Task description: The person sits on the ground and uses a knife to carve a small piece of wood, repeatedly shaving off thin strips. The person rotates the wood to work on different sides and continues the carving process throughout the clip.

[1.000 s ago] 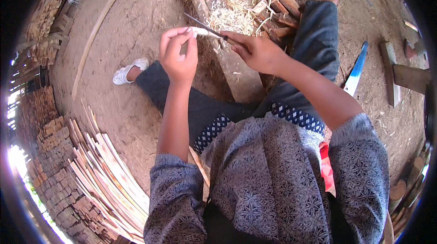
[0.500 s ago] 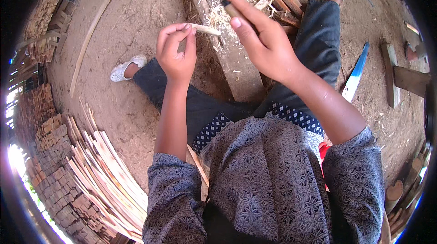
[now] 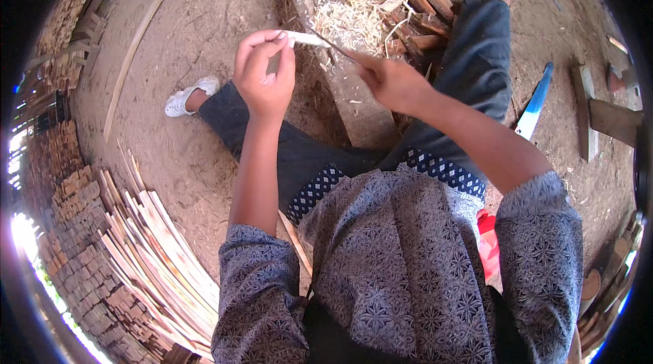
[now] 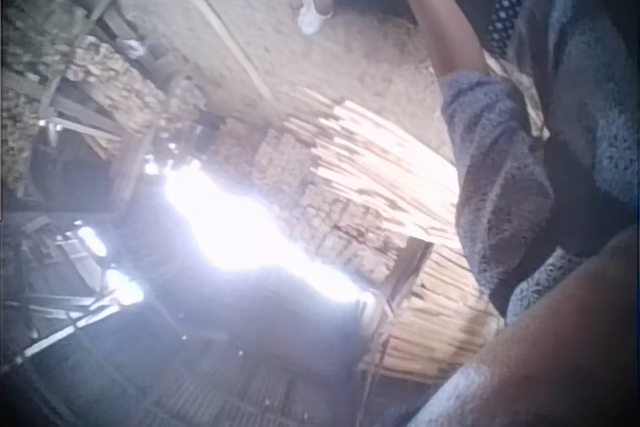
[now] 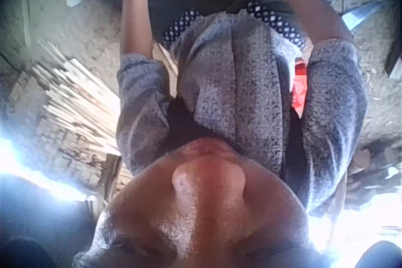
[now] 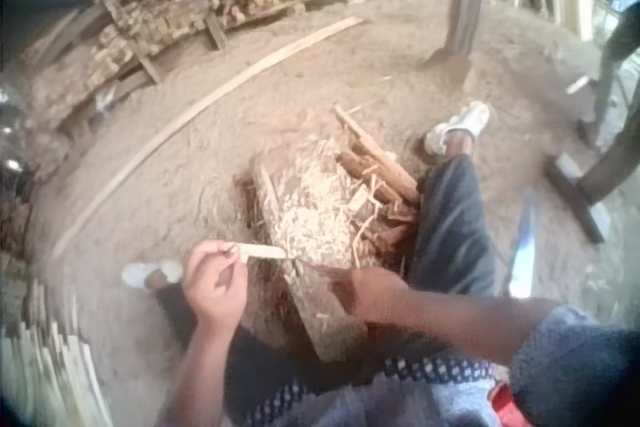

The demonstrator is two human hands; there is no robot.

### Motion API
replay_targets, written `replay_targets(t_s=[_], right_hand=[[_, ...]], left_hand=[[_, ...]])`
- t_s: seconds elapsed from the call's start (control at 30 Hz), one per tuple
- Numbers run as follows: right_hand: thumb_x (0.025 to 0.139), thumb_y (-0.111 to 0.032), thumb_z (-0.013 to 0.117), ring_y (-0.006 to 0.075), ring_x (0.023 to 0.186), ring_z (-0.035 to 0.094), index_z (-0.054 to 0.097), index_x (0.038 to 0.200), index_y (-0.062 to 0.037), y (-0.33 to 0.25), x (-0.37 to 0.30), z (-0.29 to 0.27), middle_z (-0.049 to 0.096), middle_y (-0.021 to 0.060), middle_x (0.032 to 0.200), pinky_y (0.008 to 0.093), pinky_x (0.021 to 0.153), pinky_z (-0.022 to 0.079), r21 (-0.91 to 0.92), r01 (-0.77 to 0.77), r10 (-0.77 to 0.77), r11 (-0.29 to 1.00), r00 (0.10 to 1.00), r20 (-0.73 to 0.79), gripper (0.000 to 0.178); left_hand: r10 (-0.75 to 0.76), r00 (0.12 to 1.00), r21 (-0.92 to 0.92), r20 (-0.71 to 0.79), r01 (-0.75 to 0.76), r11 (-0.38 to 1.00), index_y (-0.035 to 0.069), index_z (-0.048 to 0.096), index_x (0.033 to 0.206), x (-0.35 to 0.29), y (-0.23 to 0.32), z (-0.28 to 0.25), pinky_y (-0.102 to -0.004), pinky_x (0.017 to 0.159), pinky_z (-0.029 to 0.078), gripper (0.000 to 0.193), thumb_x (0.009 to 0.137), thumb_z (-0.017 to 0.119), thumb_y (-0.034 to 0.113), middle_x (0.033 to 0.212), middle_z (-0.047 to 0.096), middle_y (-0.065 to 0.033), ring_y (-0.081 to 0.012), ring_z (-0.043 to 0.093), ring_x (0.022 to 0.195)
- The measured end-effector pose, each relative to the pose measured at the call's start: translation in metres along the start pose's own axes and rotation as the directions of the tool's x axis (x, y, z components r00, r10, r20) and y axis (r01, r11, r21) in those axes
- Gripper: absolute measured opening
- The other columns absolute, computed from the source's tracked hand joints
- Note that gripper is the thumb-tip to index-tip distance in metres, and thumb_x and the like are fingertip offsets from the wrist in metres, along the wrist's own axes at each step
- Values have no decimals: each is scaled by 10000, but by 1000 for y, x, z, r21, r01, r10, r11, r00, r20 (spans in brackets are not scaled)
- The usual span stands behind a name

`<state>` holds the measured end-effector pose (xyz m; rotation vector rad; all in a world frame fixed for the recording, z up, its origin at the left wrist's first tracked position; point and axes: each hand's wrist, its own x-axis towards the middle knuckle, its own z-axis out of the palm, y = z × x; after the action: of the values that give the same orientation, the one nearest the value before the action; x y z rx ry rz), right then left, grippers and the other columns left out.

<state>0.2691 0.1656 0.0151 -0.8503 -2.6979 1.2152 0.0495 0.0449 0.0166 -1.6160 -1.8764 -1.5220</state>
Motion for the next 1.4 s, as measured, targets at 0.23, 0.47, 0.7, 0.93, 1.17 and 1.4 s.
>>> replay_targets(t_s=[0.23,0.47,0.7,0.93,1.17,1.4], right_hand=[[1080,-214,561,314,781,772,546,1535,-221,-59,-4,-26,746,209,932,411,722,590,469,335,-98,817,882,-460,456],[1075,-230,587,255,781,734,555,1529,-196,-17,5,-2,741,221,944,410,759,573,241,82,-54,967,991,-122,457],[1123,-197,516,135,895,726,486,1583,-134,-26,6,2,760,206,1148,356,831,573,78,74,-68,994,994,-84,466],[1059,-287,598,398,735,728,552,1523,-264,-60,0,-11,734,215,847,469,719,597,382,308,-135,871,899,-417,467],[1096,-263,561,266,813,739,509,1564,-194,50,14,20,748,207,990,382,794,575,158,27,-6,987,991,-136,476],[1094,-220,566,237,974,747,534,1537,-139,-45,-10,-14,736,213,1198,359,895,567,577,135,-6,805,976,-219,451]], left_hand=[[-17,999,-9,-34,17,1000,-1,742,956,-9,-6,-5,-340,813,580,185,816,812,-99,1018,722,-118,-253,730,917],[56,997,15,54,-57,998,-83,697,1060,-5,-11,-5,-295,870,633,183,895,731,-155,1184,650,-174,-221,726,1017],[10,1000,12,-6,-10,1000,-3,735,950,1,0,3,-343,802,588,183,814,804,-104,1026,725,-126,-261,734,914],[-1,999,1,-35,1,1000,-4,736,954,-4,-1,-1,-348,804,588,185,815,796,-110,1016,722,-119,-259,732,914],[-23,999,-4,-49,23,1000,-10,734,959,-2,-7,-2,-339,811,597,190,813,796,-115,1035,721,-129,-256,738,909],[-23,998,-68,-55,19,997,-35,703,977,-11,-17,-8,-318,797,636,157,860,788,-96,1068,721,-149,-236,749,943]])
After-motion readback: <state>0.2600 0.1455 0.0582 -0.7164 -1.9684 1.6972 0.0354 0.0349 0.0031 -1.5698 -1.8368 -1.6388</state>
